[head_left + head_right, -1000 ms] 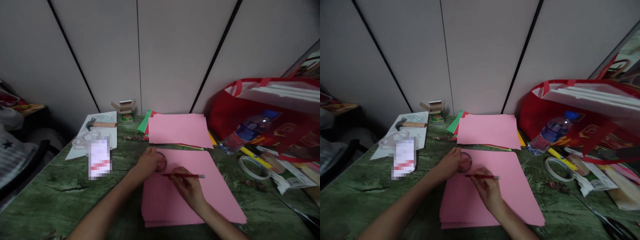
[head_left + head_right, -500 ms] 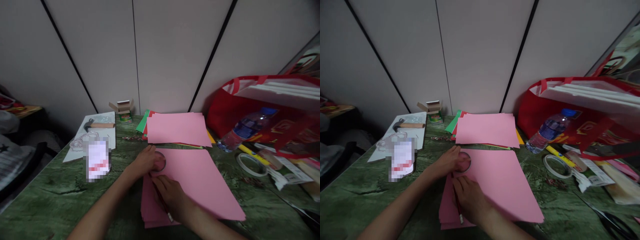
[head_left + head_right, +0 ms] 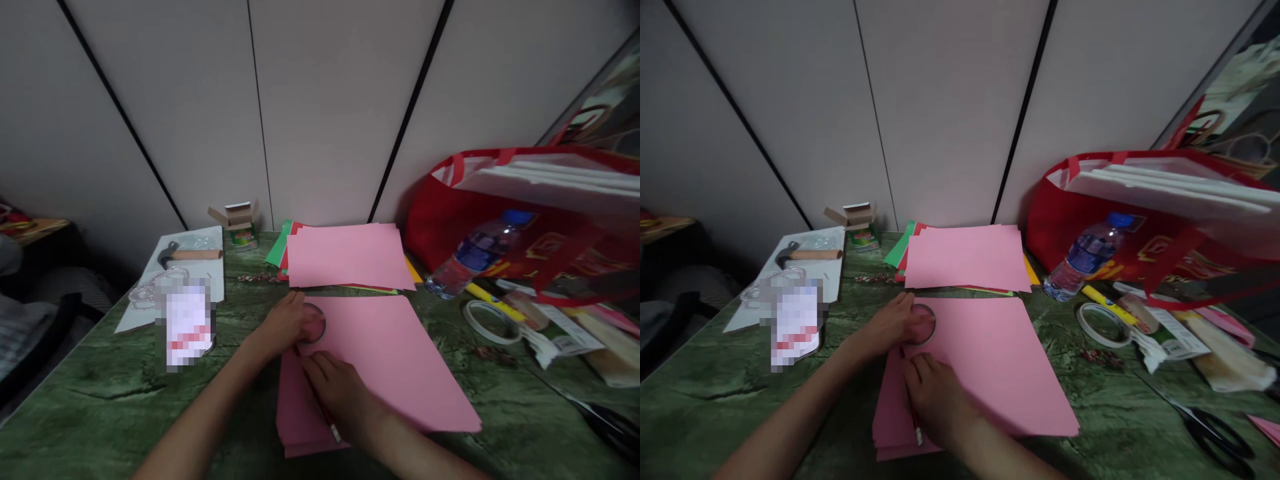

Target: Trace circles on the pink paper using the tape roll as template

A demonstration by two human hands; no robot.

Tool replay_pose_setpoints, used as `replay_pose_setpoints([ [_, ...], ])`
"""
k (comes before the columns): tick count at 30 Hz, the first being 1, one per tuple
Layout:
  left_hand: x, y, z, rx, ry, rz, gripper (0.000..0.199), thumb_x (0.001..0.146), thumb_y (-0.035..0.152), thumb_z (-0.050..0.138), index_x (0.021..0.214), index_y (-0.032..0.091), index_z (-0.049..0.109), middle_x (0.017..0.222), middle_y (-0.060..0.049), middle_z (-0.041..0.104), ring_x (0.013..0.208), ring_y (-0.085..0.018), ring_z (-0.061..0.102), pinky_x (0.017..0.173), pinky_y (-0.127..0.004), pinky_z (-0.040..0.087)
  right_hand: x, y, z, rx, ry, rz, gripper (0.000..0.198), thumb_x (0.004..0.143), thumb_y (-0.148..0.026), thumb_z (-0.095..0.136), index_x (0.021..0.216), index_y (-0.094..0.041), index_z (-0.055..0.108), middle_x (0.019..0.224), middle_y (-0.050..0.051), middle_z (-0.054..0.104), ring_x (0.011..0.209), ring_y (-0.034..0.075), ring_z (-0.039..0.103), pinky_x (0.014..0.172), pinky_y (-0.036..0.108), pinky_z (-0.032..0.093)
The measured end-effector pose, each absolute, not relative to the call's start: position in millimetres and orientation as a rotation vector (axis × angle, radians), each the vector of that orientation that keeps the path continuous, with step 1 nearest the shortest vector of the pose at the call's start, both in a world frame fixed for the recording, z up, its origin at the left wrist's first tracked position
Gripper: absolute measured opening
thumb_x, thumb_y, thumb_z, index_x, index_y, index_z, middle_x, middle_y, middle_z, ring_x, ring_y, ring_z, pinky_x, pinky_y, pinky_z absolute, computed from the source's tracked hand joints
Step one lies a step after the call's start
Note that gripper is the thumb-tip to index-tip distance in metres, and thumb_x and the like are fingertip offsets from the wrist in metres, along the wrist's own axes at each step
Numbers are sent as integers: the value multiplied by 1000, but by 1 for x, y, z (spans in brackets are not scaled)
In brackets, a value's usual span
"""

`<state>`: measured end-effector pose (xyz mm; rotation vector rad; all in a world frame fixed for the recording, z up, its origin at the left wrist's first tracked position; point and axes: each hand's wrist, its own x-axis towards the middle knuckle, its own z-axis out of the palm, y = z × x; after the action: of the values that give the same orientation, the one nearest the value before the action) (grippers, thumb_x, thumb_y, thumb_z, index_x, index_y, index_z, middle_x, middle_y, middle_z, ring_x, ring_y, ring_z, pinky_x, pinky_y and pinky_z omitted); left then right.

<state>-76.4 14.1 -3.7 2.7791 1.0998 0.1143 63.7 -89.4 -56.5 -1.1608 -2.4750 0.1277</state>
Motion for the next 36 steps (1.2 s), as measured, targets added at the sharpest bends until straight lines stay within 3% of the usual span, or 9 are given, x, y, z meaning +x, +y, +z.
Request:
replay_pose_setpoints([
  [14,-78,14,-6,2793,1080,144,28,81,18,58,107,28,64,87,-4,44,87,-20,42,77,-28,38,104,-99,-35,-1034,-2175,642,40,83,-9,47,121,-21,48,110,9,63,98,20,60,83,34,51],
  [26,-78,13,-4,2770,1078,175,27,81,22,60,108,27,63,88,-3,45,89,-20,43,79,-29,39,120,-92,-47,-1057,-1941,605,26,83,-11,50,105,-22,58,92,6,69,82,18,67,71,28,55],
  [36,-78,14,-8,2754,1089,193,32,79,20,63,109,29,63,90,-3,45,91,-21,44,81,-30,39,127,-86,-47,-1076,-1869,499,22,85,-12,51,103,-21,59,88,5,70,76,15,67,65,25,54],
])
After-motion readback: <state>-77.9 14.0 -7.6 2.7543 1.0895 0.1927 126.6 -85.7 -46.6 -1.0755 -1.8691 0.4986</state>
